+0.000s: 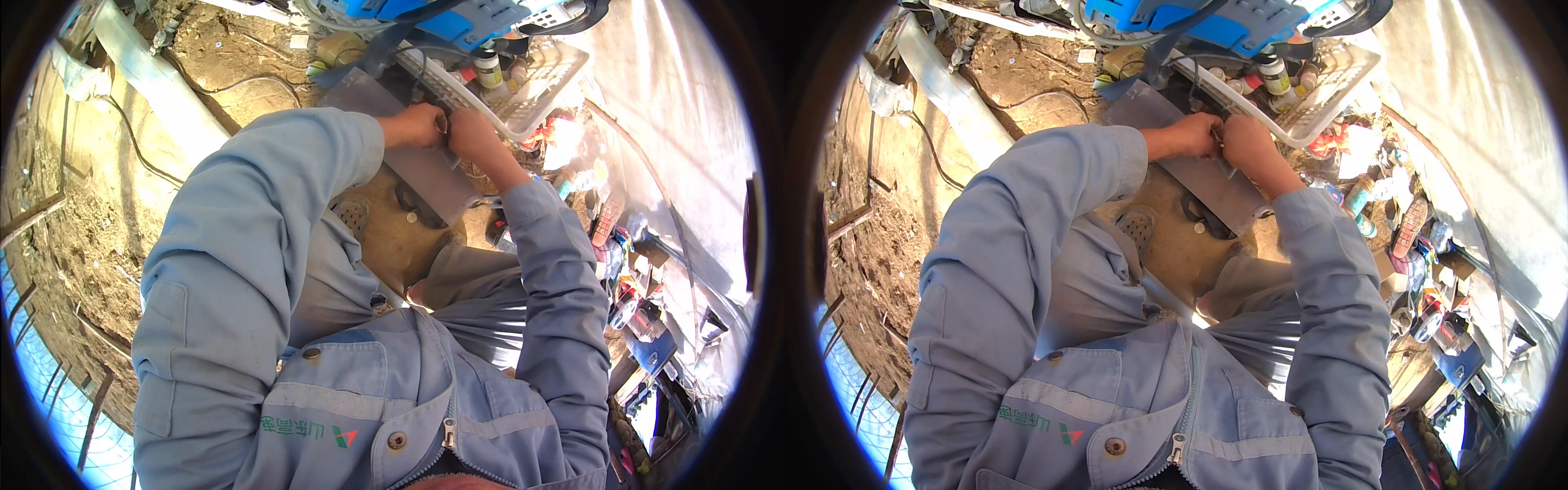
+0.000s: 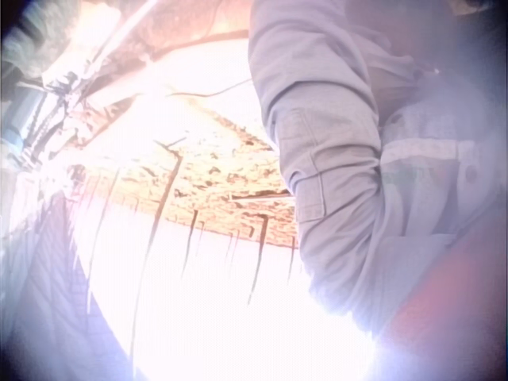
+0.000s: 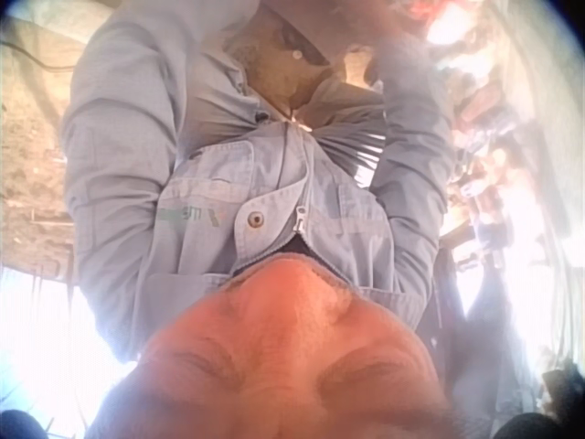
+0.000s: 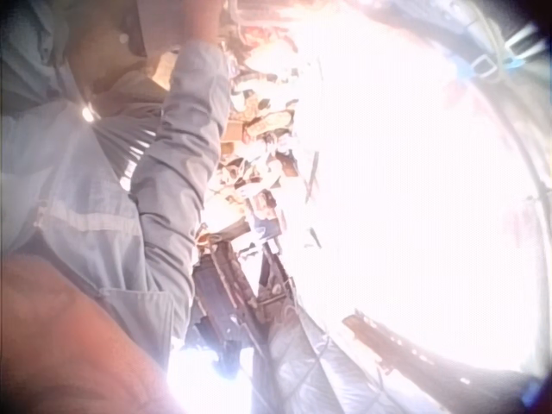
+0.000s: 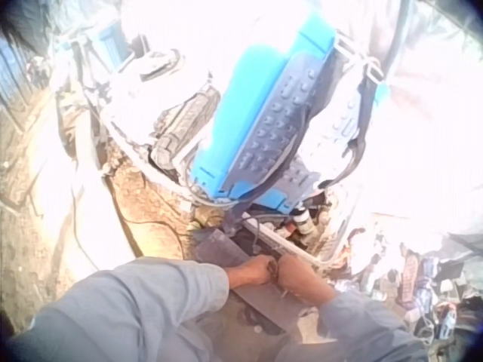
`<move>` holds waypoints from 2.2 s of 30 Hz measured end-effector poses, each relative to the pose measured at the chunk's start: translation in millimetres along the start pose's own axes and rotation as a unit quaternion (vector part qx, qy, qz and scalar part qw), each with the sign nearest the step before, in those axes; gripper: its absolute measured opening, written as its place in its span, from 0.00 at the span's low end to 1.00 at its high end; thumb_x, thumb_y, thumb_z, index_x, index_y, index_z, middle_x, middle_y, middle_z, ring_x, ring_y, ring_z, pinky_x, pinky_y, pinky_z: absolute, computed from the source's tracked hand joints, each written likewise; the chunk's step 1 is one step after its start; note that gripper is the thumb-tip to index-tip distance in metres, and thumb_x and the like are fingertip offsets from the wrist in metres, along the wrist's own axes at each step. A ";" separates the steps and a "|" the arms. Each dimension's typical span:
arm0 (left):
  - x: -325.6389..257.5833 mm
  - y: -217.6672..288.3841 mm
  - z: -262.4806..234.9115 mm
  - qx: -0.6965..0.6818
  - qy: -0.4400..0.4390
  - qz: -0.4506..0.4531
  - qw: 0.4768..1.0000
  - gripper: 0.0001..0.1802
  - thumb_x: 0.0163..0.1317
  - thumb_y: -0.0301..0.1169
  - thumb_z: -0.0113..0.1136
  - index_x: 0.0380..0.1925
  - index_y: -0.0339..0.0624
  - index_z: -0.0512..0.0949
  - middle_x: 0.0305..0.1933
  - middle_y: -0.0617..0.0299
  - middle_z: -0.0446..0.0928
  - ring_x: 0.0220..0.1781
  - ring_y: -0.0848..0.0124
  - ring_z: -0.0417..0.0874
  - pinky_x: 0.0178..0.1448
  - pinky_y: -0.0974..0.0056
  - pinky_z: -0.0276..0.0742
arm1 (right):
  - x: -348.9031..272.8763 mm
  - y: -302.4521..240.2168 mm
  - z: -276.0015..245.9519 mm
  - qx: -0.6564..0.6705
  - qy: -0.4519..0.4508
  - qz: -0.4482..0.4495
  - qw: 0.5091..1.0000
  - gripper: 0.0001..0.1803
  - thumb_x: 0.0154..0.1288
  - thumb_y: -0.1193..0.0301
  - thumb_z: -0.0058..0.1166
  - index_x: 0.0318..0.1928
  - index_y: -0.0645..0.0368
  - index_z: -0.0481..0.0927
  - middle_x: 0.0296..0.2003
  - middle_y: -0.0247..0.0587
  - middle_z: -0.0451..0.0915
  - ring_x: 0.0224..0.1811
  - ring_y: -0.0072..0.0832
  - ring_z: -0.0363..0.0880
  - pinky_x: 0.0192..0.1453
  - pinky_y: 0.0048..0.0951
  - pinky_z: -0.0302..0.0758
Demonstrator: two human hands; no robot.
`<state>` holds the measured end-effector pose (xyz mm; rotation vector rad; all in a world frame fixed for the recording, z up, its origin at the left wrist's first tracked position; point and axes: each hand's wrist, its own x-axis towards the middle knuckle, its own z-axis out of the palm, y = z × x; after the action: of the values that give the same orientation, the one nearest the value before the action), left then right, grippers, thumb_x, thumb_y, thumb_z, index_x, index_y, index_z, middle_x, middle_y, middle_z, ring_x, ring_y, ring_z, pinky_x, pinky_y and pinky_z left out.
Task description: The person walks through a cluttered greenhouse, picks up a metal bar, and uses a file to smooth its edges. They then squat and use a cordless drill to fasten the bar to a metal frame with screws, repeating the fastening process at multiple points.
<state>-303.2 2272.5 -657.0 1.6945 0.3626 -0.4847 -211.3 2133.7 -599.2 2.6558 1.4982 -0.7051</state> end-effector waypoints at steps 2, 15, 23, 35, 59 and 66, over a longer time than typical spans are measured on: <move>2.8 -2.4 1.7 -0.011 0.010 0.005 1.000 0.14 0.52 0.22 0.74 0.39 0.37 0.82 0.32 0.57 0.86 0.30 0.69 0.87 0.33 0.61 0.81 | 1.2 -3.1 2.7 -0.001 0.007 0.011 1.000 0.07 0.55 0.77 0.61 0.35 0.64 0.86 0.34 0.60 0.86 0.41 0.57 0.87 0.48 0.53 0.83; 8.8 2.2 7.7 0.043 0.040 -0.008 0.998 0.12 0.56 0.29 0.72 0.37 0.36 0.82 0.28 0.58 0.86 0.27 0.69 0.87 0.34 0.61 0.82 | -48.0 -2.6 5.8 0.215 0.111 0.197 0.950 0.22 0.56 0.69 0.66 0.49 0.68 0.81 0.44 0.65 0.86 0.50 0.64 0.85 0.57 0.55 0.80; 14.1 0.0 7.3 -0.014 0.011 -0.015 1.000 0.12 0.58 0.27 0.71 0.39 0.33 0.81 0.30 0.55 0.86 0.29 0.70 0.88 0.32 0.63 0.83 | -44.7 7.0 26.7 0.319 0.152 0.220 0.909 0.21 0.54 0.69 0.66 0.49 0.64 0.83 0.42 0.61 0.87 0.49 0.56 0.86 0.56 0.49 0.81; 10.5 11.0 3.0 0.107 0.068 0.170 0.977 0.15 0.55 0.33 0.70 0.42 0.38 0.86 0.39 0.47 0.88 0.45 0.50 0.89 0.51 0.52 0.83 | -42.6 3.6 34.0 0.295 0.220 0.194 0.909 0.15 0.54 0.74 0.66 0.43 0.64 0.85 0.38 0.57 0.87 0.44 0.54 0.87 0.52 0.46 0.81; 26.3 37.1 -27.4 0.239 -0.056 0.201 0.948 0.11 0.57 0.32 0.71 0.39 0.40 0.90 0.38 0.47 0.88 0.43 0.54 0.90 0.50 0.54 0.83 | -45.6 -5.3 16.0 0.415 0.113 0.322 0.843 0.09 0.53 0.75 0.65 0.35 0.66 0.86 0.29 0.55 0.88 0.34 0.45 0.91 0.43 0.42 0.86; 26.2 38.2 -23.7 0.259 -0.049 0.209 0.942 0.10 0.55 0.31 0.73 0.35 0.40 0.88 0.34 0.51 0.87 0.39 0.57 0.88 0.45 0.56 0.81 | -41.4 0.9 31.6 0.404 0.142 0.303 0.851 0.08 0.56 0.76 0.65 0.36 0.67 0.85 0.24 0.46 0.86 0.25 0.31 0.88 0.32 0.33 0.84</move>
<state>-259.0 2288.3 -634.6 2.1748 -0.2261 -0.3607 -240.7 2092.6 -611.8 3.6700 0.2438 -1.0695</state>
